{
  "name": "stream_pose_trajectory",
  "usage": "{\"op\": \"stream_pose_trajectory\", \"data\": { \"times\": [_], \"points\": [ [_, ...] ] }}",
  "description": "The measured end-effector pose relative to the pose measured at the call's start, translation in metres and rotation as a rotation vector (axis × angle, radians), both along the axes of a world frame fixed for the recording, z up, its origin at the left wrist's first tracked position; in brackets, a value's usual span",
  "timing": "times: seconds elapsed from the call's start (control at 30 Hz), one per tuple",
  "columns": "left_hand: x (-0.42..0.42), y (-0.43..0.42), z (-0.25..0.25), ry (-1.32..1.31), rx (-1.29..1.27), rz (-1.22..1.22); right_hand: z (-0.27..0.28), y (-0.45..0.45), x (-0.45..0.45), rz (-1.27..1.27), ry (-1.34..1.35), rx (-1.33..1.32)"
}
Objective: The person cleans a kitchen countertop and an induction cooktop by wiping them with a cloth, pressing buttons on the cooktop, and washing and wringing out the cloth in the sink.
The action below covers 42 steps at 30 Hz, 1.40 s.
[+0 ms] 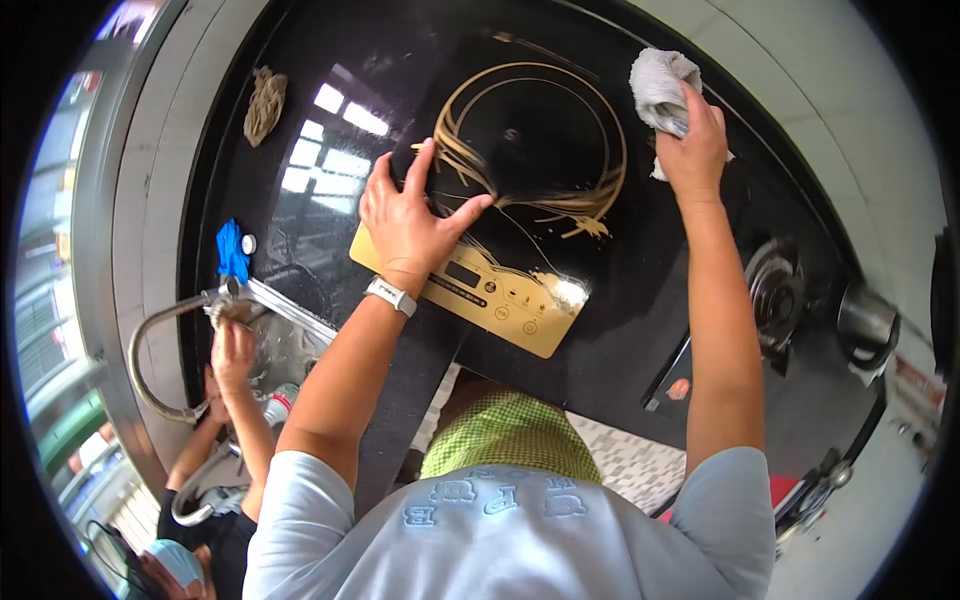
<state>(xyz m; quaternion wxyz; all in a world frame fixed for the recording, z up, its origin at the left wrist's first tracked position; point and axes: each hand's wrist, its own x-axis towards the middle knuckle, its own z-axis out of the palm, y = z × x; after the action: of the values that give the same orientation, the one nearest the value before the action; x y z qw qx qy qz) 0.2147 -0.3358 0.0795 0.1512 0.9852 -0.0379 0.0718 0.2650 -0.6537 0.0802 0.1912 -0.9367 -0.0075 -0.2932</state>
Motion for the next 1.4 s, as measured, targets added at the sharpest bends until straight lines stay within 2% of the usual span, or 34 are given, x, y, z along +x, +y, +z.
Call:
{"op": "stream_pose_trajectory", "data": {
  "times": [0.07, 0.13, 0.2, 0.4, 0.47, 0.6, 0.73, 0.8, 0.93, 1.0, 1.07, 1.13, 1.23, 1.27, 1.33, 1.4],
  "points": [
    [0.002, 0.002, 0.002, 0.007, -0.029, 0.012, -0.004, 0.003, 0.015, 0.010, 0.069, -0.016],
    [0.004, 0.005, 0.003, -0.008, -0.063, 0.012, -0.010, 0.018, 0.047, 0.058, 0.428, 0.112],
    [0.004, 0.004, 0.006, 0.005, -0.070, 0.008, -0.015, 0.025, 0.067, 0.098, 0.427, 0.100],
    [0.005, 0.009, 0.004, -0.005, -0.096, 0.012, -0.025, 0.083, 0.126, 0.353, 0.365, 0.291],
    [0.006, 0.009, 0.004, 0.015, -0.091, 0.000, -0.035, 0.122, 0.173, 0.257, 0.537, 0.213],
    [0.005, 0.001, 0.008, 0.026, -0.032, 0.038, -0.014, 0.149, 0.189, 0.226, 0.651, 0.201],
    [0.003, 0.000, 0.004, 0.022, -0.039, 0.055, -0.014, 0.138, 0.166, 0.233, 0.653, 0.224],
    [0.004, -0.001, 0.005, 0.011, -0.020, 0.058, -0.015, 0.121, 0.135, 0.316, 0.396, 0.059],
    [0.003, 0.000, 0.002, -0.009, -0.028, 0.058, -0.012, 0.064, 0.057, 0.211, 0.328, 0.058],
    [0.005, 0.001, 0.005, -0.004, -0.059, 0.067, -0.020, 0.028, 0.021, 0.222, 0.218, -0.066],
    [0.003, -0.001, 0.006, -0.008, -0.037, 0.066, -0.021, -0.010, -0.030, 0.086, 0.268, -0.134],
    [0.003, -0.001, 0.006, 0.034, -0.048, 0.071, -0.011, -0.014, -0.048, 0.043, 0.307, -0.072],
    [0.002, 0.000, 0.007, -0.017, -0.031, 0.054, -0.026, -0.041, -0.084, -0.132, 0.336, 0.353],
    [0.002, 0.000, 0.007, -0.020, -0.033, 0.059, -0.023, -0.046, -0.091, -0.271, 0.323, 0.425],
    [0.002, 0.000, 0.006, -0.024, -0.045, 0.053, -0.010, -0.051, -0.087, -0.251, 0.185, 0.579],
    [0.001, 0.000, 0.006, -0.021, -0.045, 0.055, 0.010, -0.043, -0.075, -0.189, 0.157, 0.549]
  ]
}}
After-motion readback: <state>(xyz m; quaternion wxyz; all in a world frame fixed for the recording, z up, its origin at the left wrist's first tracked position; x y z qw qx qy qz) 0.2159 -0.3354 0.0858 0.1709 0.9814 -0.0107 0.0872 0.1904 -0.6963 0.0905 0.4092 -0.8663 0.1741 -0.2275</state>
